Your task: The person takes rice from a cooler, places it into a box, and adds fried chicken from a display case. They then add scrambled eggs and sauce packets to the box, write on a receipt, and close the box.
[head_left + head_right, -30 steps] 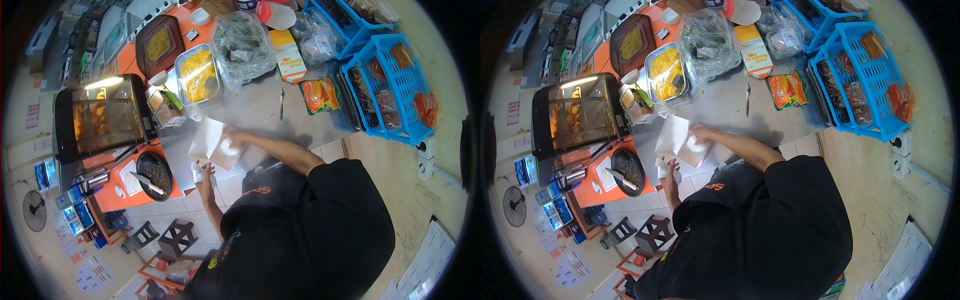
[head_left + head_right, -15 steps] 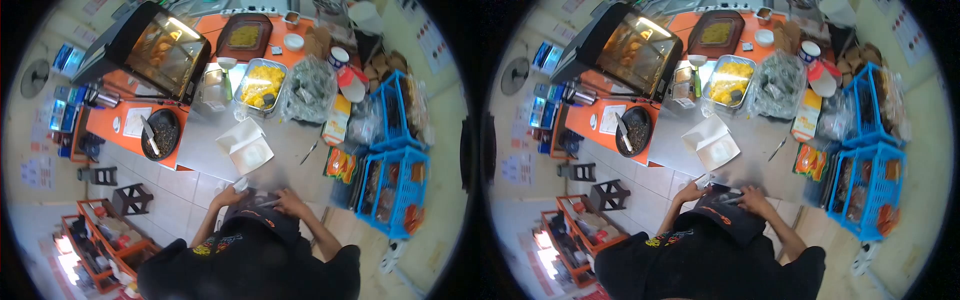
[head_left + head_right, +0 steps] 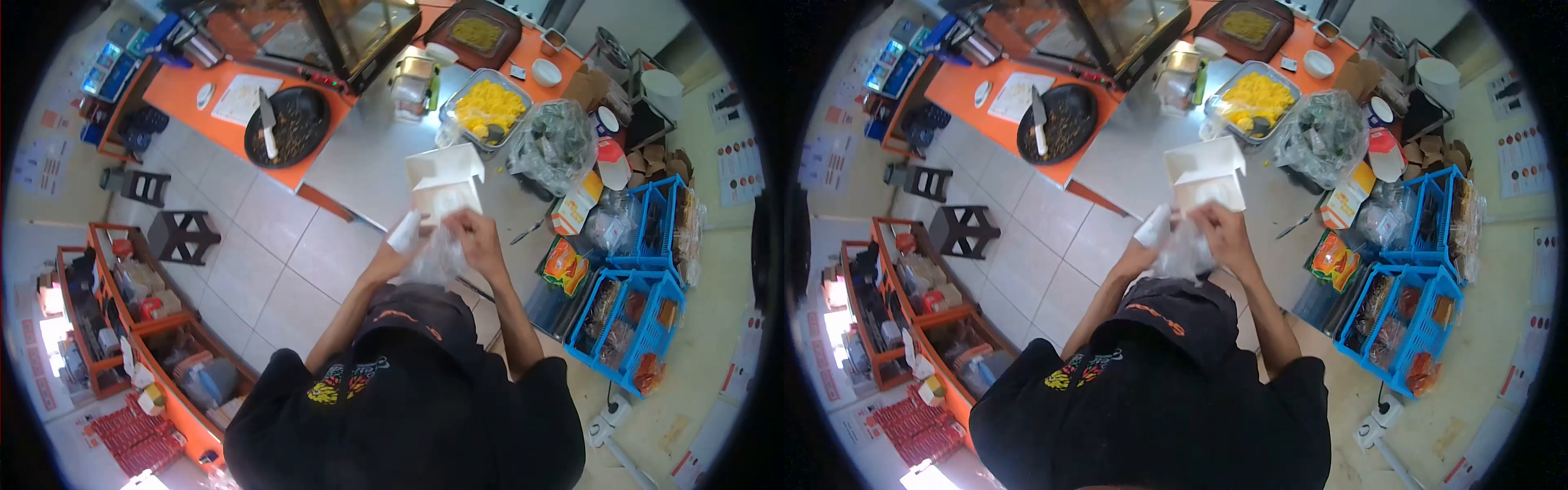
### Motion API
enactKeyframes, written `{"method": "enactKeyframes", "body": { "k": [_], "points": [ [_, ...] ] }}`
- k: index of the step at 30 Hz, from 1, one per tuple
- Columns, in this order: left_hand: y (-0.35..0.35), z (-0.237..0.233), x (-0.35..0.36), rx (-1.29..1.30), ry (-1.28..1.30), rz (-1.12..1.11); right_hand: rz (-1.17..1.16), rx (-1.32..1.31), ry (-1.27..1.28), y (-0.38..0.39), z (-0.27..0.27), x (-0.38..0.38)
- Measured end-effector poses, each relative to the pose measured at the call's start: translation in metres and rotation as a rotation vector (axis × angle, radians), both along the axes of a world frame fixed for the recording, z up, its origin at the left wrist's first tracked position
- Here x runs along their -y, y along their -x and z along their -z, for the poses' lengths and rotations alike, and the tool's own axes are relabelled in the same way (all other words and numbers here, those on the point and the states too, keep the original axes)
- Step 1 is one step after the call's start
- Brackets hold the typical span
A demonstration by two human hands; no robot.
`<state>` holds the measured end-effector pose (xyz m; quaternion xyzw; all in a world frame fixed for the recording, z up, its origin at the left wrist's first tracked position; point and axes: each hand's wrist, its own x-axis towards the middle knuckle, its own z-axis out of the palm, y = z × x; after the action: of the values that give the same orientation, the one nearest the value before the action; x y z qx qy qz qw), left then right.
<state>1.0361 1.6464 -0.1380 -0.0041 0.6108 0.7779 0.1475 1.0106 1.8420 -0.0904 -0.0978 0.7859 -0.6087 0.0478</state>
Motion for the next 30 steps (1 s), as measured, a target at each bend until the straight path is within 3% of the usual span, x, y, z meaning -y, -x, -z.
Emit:
{"method": "enactKeyframes", "body": {
  "k": [3, 5, 8, 9, 14, 17, 20, 23, 26, 30],
  "points": [
    [-0.018, -0.022, 0.048, -0.013, -0.134, -0.186, 0.054, 0.086, 0.191, 0.018, -0.009, 0.072],
    [-0.033, -0.019, 0.091, -0.008, -0.192, -0.363, 0.063, 0.06, 0.195, 0.016, -0.017, 0.117],
    [-0.062, 0.003, 0.165, 0.254, -0.574, -0.569, 0.057, 0.018, 0.127, 0.008, -0.012, 0.177],
    [-0.075, -0.021, 0.178, 0.207, -0.613, -0.694, 0.045, 0.018, 0.108, 0.003, -0.01, 0.195],
    [-0.123, 0.002, 0.235, 0.002, -0.486, -0.648, -0.106, 0.106, 0.303, -0.027, -0.01, 0.291],
    [-0.134, -0.016, 0.264, 0.04, -0.502, -0.677, -0.298, -0.086, 0.265, -0.035, 0.007, 0.331],
    [-0.137, -0.015, 0.291, -0.042, -0.422, -0.767, -0.37, -0.091, 0.212, -0.043, 0.005, 0.357],
    [-0.129, -0.024, 0.306, -0.164, -0.325, -0.822, -0.315, -0.157, 0.155, -0.046, 0.007, 0.383],
    [-0.125, -0.023, 0.318, -0.292, -0.191, -0.856, -0.242, -0.391, 0.083, -0.044, 0.022, 0.408],
    [-0.113, -0.02, 0.332, -0.108, -0.07, -1.087, -0.153, -0.488, 0.033, -0.05, 0.028, 0.441]
  ]
}}
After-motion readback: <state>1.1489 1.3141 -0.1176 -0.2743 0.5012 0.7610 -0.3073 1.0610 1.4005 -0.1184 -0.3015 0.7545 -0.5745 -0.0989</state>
